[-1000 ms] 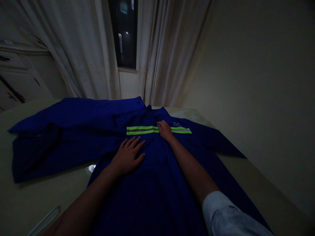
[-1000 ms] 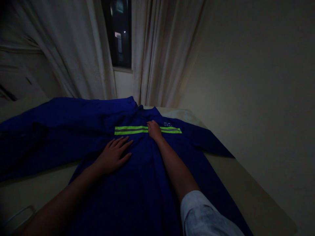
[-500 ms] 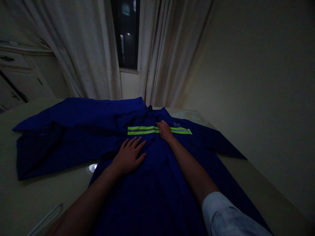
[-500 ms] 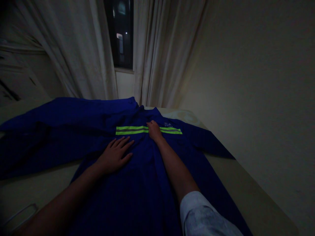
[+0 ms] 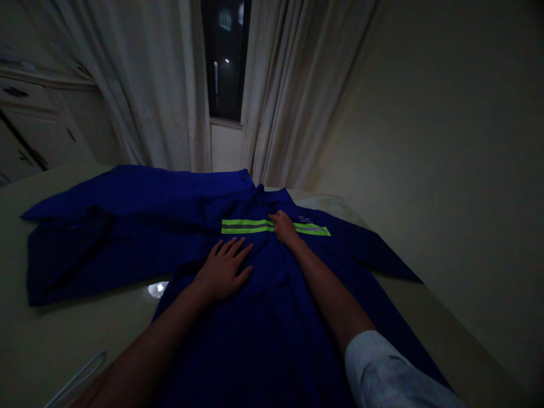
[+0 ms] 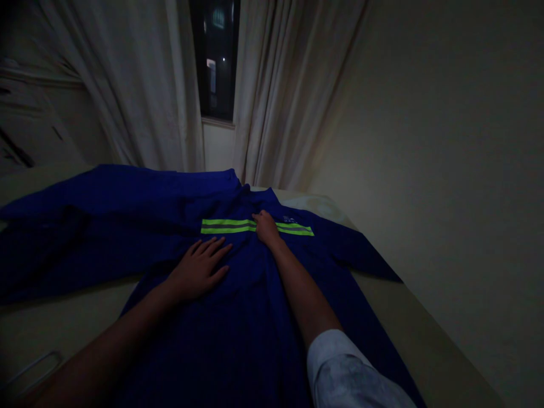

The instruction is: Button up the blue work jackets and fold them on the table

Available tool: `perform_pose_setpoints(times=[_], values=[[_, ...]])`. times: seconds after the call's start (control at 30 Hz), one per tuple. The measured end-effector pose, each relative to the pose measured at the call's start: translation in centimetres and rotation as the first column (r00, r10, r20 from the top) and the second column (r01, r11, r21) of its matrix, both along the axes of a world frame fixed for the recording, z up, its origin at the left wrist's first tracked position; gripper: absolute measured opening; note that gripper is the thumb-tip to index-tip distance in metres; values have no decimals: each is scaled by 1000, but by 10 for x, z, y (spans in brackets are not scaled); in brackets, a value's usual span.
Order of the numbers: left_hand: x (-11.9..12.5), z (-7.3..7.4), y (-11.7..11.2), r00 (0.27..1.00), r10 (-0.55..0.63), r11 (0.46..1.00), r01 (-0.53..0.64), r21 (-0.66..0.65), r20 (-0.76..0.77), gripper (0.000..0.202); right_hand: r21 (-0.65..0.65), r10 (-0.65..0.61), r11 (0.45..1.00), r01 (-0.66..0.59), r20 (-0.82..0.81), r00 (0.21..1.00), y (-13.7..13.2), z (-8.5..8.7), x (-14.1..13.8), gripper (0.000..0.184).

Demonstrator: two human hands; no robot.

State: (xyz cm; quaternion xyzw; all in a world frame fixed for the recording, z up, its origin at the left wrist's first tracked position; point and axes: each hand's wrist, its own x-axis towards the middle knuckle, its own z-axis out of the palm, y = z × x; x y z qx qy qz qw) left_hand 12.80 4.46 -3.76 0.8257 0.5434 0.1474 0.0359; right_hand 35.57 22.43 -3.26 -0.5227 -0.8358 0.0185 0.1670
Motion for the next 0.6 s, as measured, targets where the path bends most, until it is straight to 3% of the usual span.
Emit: perform_pose_setpoints(times=[0.2,0.43,0.53,0.6], values=[[0,0,0,1000,-2,1000,2,2,1,65,-1,9,1000,-9,39,999,0,1,-2,39],[-2,6,0,1000,2,999,-2,-49,-2,65,-92,-20,996,17,-27,999,-8,11,-10,35],[-7,8,3,1000,-8,996,6,-86,-27,68,-115,-35,993,25,-85,996,-14,22,8,47],[-10,8,7,999,-20,994,15,-105,-48,72,-111,-94,991,73,-195,976,-20,32,41,59]])
